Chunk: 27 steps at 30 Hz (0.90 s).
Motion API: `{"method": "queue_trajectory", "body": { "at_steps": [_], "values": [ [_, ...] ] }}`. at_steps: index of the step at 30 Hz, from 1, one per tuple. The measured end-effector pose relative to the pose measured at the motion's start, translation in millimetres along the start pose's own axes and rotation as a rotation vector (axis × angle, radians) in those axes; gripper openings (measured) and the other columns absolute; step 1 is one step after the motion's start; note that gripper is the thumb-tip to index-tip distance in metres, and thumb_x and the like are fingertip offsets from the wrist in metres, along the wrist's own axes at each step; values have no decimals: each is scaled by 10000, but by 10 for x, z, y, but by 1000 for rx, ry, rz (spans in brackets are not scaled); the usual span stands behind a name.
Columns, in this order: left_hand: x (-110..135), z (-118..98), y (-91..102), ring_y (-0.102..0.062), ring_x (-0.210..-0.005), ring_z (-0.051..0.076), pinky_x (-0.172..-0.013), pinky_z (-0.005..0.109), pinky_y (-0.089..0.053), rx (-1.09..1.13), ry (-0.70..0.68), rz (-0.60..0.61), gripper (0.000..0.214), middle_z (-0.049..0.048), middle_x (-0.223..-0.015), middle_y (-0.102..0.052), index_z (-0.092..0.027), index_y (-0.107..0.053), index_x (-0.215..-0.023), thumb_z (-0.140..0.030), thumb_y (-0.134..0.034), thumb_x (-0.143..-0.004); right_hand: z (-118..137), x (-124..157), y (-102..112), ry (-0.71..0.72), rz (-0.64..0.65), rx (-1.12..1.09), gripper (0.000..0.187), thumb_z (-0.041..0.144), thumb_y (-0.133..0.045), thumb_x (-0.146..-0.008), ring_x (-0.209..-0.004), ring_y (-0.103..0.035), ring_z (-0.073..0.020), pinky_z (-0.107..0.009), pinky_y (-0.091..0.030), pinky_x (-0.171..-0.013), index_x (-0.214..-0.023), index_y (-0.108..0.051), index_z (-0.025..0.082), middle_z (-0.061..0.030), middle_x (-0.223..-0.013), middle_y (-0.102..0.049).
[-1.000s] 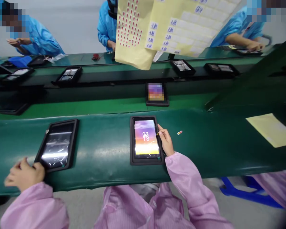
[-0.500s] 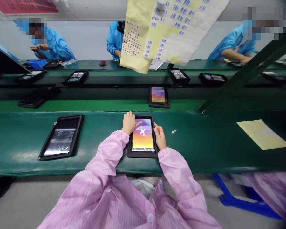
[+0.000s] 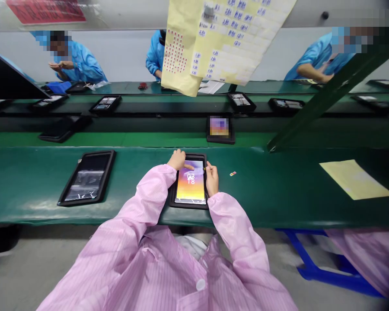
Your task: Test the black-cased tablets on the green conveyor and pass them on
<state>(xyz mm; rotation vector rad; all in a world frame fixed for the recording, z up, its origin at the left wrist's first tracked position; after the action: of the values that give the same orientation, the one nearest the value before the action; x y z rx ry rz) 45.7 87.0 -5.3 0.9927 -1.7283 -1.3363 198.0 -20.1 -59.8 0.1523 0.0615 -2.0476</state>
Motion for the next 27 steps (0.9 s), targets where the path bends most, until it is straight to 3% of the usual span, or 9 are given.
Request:
{"method": "queue_trajectory", "body": {
  "at_steps": [3, 6, 9, 11, 13, 15, 17, 24, 27],
  "values": [
    [-10, 2, -6, -478, -1123, 370, -971, 389, -371, -4, -5, 32, 896, 239, -1192, -507, -49, -564, -1151, -721, -704, -574, 15, -28, -7, 45, 0, 26, 270, 500, -406, -896, -1203, -546, -203, -414, -389, -1021, -887, -474, 239, -117, -1394, -530],
    [-39, 71, 65, -532, -1042, 363, -908, 383, -413, 3, -12, 89, 865, 205, -1100, -553, -80, -627, -1052, -738, -725, -499, 186, -1, 5, 154, 12, 56, 269, 482, -368, -924, -1178, -569, -206, -445, -408, -1007, -900, -460, 231, -137, -1355, -564],
    [-13, 81, 263, -569, -920, 287, -832, 341, -441, 109, -110, 63, 800, 134, -1009, -552, -120, -646, -970, -755, -711, -488, 522, 199, 73, 325, 52, 89, 218, 407, -370, -941, -1243, -530, -204, -504, -289, -1110, -872, -472, 227, -116, -1324, -595],
    [51, 48, 446, -554, -866, 245, -812, 334, -443, 228, -204, -13, 761, 94, -960, -521, -133, -630, -916, -765, -699, -497, 813, 475, 61, 555, 167, 187, 132, 312, -428, -924, -1258, -521, -202, -526, -188, -1160, -867, -513, 229, -73, -1229, -664],
    [136, 7, 616, -528, -828, 216, -797, 336, -442, 331, -276, -88, 719, 62, -924, -487, -149, -599, -862, -769, -691, -509, 1052, 871, -22, 901, 335, 362, 81, 210, -474, -888, -1205, -566, -205, -538, -178, -1168, -911, -550, 225, -44, -1101, -722],
    [220, -41, 765, -506, -810, 195, -786, 334, -439, 400, -326, -152, 680, 43, -922, -461, -164, -565, -836, -757, -691, -529, 1122, 1217, -79, 1190, 462, 504, 117, 154, -498, -857, -1128, -615, -204, -528, -223, -1162, -934, -565, 212, -35, -1012, -743],
    [298, -100, 899, -494, -810, 185, -782, 328, -435, 444, -370, -207, 640, 33, -925, -444, -175, -539, -826, -728, -705, -550, 1098, 1351, -80, 1312, 509, 565, 105, 148, -508, -849, -1075, -640, -197, -505, -274, -1152, -899, -580, 206, -34, -970, -748],
    [505, -263, 1176, -467, -780, 162, -726, 297, -419, 499, -473, -286, 527, 22, -907, -435, -181, -527, -812, -622, -737, -614, 1104, 1111, -141, 1464, 598, 669, 123, 138, -521, -857, -1043, -651, -190, -506, -322, -1131, -911, -622, 183, -52, -972, -746],
    [584, -283, 1236, -461, -730, 142, -695, 284, -401, 540, -462, -297, 441, 12, -861, -455, -176, -542, -785, -587, -681, -708, 1323, 910, -122, 1473, 503, 678, 134, 128, -535, -850, -1053, -647, -189, -482, -293, -1149, -942, -616, 183, -43, -1000, -748]
  ]
}}
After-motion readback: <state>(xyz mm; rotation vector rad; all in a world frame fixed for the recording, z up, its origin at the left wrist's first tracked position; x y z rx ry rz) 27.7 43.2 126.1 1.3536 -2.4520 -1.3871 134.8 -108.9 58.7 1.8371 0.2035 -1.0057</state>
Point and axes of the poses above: each hand's wrist, its own x-axis away from the middle knuckle, its own y-axis out of the back of the hand, z = x × y, the point moved 8 cm from there along -x, towards the middle knuckle
